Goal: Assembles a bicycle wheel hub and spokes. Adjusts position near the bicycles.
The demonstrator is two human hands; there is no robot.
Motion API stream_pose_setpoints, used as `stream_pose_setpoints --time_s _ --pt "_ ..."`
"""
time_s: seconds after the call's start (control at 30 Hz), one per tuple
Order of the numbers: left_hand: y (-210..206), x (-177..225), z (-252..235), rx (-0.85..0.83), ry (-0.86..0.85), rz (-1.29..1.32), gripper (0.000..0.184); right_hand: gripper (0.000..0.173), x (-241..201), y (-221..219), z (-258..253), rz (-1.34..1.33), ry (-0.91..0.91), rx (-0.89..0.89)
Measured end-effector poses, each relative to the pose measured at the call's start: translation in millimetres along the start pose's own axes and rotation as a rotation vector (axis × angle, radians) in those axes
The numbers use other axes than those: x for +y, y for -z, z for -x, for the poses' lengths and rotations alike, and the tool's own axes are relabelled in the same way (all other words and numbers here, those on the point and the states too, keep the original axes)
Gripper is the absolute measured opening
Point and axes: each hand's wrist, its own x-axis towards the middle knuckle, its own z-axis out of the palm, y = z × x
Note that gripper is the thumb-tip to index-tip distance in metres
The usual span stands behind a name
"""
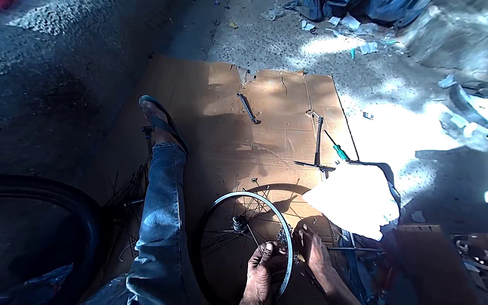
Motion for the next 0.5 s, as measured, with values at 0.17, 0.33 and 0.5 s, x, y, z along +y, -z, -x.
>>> stream_pose_setpoints --time_s 0.17,0.33,0.5 --pt "1 -3 -3 -0.004 -0.034 -0.005 0.032 0.036 9 1 1 0.125 -0.064 -0.044" --pt "2 -6 -5 -0.035 -0.072 0.005 0.032 0.033 24 -2 8 0.235 -0.029 -0.032" --pt "-1 -4 -2 -0.009 -0.065 0.001 0.031 0.031 13 14 8 0.282 -0.092 -0.161"
